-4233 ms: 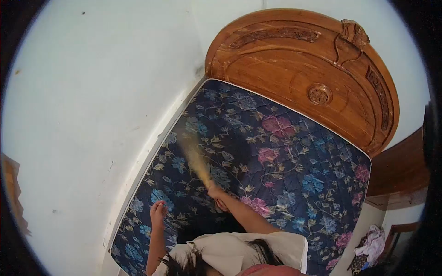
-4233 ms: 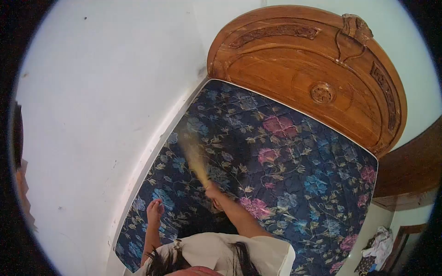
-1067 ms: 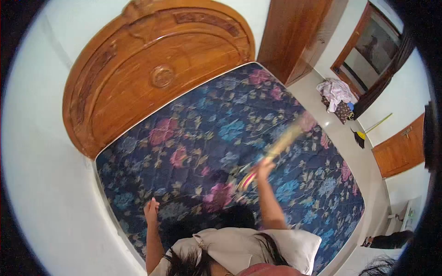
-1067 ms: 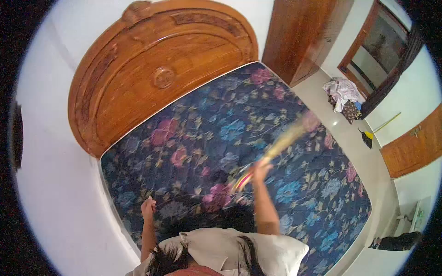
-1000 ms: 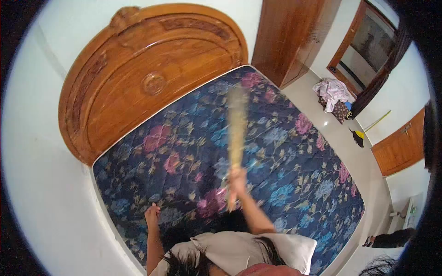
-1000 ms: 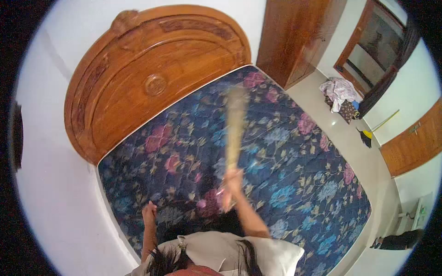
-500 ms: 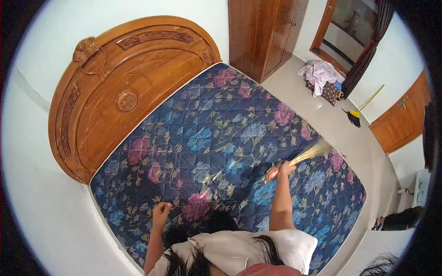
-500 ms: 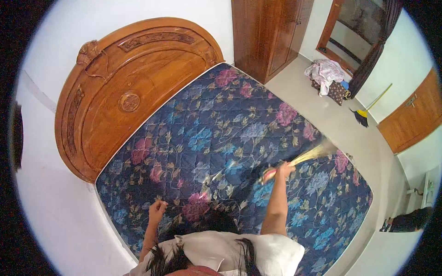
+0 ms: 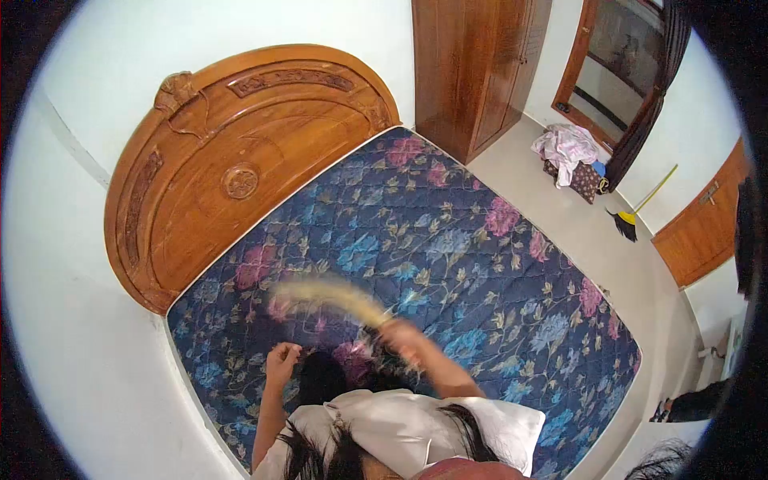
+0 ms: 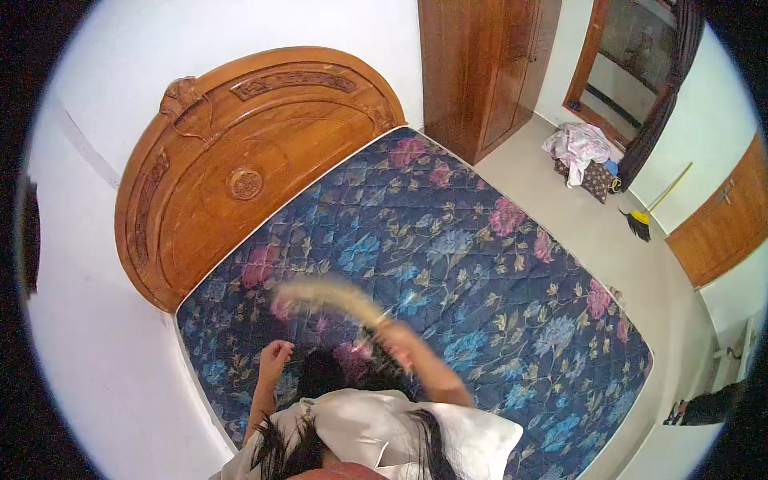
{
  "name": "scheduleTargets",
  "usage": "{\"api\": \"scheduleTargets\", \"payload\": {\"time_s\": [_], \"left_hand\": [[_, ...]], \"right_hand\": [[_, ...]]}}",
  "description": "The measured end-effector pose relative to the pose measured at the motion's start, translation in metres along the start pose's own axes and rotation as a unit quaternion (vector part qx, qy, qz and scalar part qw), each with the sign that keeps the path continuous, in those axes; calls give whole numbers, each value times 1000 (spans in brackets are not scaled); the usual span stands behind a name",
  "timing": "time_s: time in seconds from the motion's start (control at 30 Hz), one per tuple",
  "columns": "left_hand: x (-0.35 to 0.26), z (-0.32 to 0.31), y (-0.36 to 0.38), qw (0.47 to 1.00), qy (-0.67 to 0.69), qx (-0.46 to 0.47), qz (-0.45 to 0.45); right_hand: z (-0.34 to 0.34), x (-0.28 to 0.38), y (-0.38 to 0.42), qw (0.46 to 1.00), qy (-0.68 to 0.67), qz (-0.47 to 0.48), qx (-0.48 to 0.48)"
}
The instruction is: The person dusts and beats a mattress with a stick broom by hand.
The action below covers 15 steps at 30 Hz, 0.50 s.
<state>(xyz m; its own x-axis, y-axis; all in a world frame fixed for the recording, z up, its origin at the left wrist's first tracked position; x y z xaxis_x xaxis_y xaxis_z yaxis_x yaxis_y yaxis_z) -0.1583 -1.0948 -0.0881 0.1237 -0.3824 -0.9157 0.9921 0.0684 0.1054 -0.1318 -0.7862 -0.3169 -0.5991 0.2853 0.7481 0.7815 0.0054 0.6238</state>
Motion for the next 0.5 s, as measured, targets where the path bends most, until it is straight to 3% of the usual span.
{"api": "scheduleTargets", "payload": {"time_s": [0.03,0.07,0.1,0.13,0.17,0.2,0.23,0.3,0.33,0.37,0.43,0.5], "left_hand": [[-2,4,-1,1000,3,-4,9],[-1,7,-1,1000,6,-7,18],[1,11,-4,1000,5,-6,19],[8,13,-10,998,41,-6,51],[16,13,-20,994,77,-2,81],[20,9,-29,991,102,19,80],[15,1,-36,988,103,35,106],[-6,-33,-50,982,104,86,131],[-25,-55,-59,977,111,133,122],[-46,-79,-67,970,117,179,113],[-91,-126,-84,941,193,263,85],[-135,-159,-98,907,257,317,101]], "right_hand": [[87,-25,-35,975,54,-152,-153],[137,30,-15,932,-34,38,-359],[194,38,-22,893,-146,119,-409],[230,56,-18,759,-160,143,-615],[230,109,9,717,-42,239,-653],[222,130,21,732,-260,149,-612],[214,157,23,806,-278,230,-469],[162,195,37,881,-251,271,-295],[111,219,66,901,-269,252,-231],[64,234,91,905,-265,246,-224],[-9,245,107,915,-321,243,-39],[-70,257,128,921,-327,208,33]]}}
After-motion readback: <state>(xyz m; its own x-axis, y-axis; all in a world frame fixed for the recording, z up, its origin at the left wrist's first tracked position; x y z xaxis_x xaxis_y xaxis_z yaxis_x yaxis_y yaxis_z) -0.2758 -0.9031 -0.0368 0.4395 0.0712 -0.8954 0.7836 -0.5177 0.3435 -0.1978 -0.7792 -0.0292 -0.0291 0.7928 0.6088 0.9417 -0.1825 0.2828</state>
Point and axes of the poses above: each hand's wrist, its own y-axis away from the middle knuckle, its own z-axis out of the back of the hand, x = y × z, the point moved 5 cm from there along -y, towards the middle knuckle, and after that the axes turned 14 degrees about -x, right-handed, at the moved point
